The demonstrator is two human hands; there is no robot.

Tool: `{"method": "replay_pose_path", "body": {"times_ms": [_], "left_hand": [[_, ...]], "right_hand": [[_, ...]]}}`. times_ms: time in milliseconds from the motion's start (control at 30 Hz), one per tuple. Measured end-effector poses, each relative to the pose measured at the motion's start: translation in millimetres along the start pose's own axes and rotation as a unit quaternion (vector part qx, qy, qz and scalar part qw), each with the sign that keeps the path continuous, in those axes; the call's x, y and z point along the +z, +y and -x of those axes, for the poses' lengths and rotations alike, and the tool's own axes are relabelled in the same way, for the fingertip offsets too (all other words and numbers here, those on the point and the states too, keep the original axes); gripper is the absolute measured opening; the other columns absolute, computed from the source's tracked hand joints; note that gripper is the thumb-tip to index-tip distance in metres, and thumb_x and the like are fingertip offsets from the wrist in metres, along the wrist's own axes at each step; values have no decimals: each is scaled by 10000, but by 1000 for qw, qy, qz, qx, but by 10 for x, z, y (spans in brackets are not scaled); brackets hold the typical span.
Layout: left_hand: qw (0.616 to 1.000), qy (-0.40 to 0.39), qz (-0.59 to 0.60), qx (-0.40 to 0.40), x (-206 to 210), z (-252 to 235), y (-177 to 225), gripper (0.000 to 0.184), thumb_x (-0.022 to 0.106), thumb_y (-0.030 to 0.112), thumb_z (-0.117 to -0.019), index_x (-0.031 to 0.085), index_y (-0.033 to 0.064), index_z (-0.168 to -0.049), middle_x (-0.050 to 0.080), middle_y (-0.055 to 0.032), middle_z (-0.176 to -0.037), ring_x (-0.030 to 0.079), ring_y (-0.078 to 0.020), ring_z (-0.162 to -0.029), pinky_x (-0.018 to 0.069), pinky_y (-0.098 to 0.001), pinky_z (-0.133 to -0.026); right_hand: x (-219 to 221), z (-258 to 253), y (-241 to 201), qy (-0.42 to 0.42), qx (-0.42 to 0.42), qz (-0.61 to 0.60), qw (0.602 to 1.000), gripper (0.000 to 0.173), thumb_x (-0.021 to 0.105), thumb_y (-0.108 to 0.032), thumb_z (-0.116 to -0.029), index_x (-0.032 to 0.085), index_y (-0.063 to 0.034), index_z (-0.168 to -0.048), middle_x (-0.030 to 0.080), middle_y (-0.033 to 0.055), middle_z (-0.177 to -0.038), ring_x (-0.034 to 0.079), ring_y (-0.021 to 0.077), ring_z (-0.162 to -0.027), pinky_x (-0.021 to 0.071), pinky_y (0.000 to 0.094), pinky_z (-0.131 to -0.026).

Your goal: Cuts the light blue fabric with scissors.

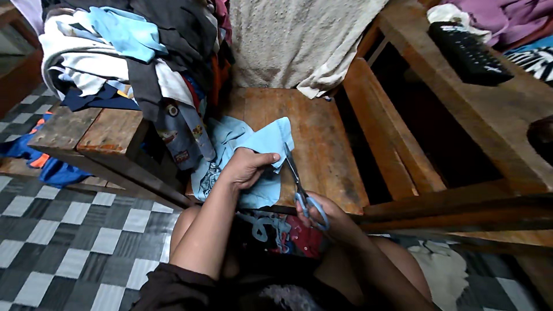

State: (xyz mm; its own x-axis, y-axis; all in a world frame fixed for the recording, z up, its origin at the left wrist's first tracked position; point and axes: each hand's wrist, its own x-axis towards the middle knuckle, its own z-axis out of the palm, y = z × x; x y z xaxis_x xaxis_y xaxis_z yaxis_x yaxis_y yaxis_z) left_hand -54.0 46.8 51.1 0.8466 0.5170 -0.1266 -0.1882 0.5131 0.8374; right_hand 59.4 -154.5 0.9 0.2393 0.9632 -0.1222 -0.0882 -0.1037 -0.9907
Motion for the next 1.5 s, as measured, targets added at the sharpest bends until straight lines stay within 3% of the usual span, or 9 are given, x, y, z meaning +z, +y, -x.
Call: {"method": "replay_pose_path", "body": {"times_ms": [333,433,600,767,1000,1200,1500], "left_hand": [[994,-99,50,-11,-127,18,-16,286,593,-127,-812,666,93,-979,756,-12,-897,724,-94,-835,599,-271,-817],[993,-85,86,-4,-117,0,-41,274,621,-101,-795,679,99,-974,756,-21,-892,727,-107,-831,602,-287,-820],[993,-42,112,-5,-57,-9,-34,277,554,-143,-843,647,76,-986,747,-41,-896,726,-126,-826,606,-301,-808],[993,-54,99,-22,-43,-10,-52,264,552,-133,-829,651,81,-949,743,-35,-859,721,-114,-782,606,-274,-771],[993,-66,89,-42,-29,-4,-46,279,547,-157,-823,649,76,-940,743,-35,-854,720,-107,-771,608,-266,-769],[996,-28,76,-34,-37,-9,-25,272,522,-164,-848,646,65,-926,736,-32,-831,711,-95,-747,602,-254,-751],[997,27,75,0,-42,-28,-17,247,567,-142,-865,648,70,-964,729,-31,-862,702,-103,-760,599,-271,-744]], "right_hand": [[32,-50,35,-33,-31,-6,999,481,666,-656,-859,581,-198,-980,572,-175,-717,527,-69,-604,449,110,-570],[29,-53,43,-46,-38,-21,998,481,655,-662,-861,576,-208,-998,584,-176,-727,533,-71,-612,450,110,-572],[4,-56,80,-62,-62,-37,995,539,595,-703,-874,582,-188,-1031,589,-160,-727,528,-75,-604,432,98,-546],[8,-62,63,-51,-54,-37,997,532,595,-699,-878,577,-193,-1040,589,-168,-734,516,-84,-595,423,94,-541],[11,-85,18,-28,-53,-14,998,534,605,-706,-869,572,-191,-1007,576,-179,-716,519,-79,-594,428,98,-551],[27,-71,-2,5,-41,-18,999,459,680,-643,-855,589,-204,-955,558,-188,-673,514,-73,-564,441,107,-546],[23,-64,30,12,-42,-13,999,404,678,-613,-880,594,-221,-930,554,-189,-653,506,-78,-545,433,102,-528]]}}
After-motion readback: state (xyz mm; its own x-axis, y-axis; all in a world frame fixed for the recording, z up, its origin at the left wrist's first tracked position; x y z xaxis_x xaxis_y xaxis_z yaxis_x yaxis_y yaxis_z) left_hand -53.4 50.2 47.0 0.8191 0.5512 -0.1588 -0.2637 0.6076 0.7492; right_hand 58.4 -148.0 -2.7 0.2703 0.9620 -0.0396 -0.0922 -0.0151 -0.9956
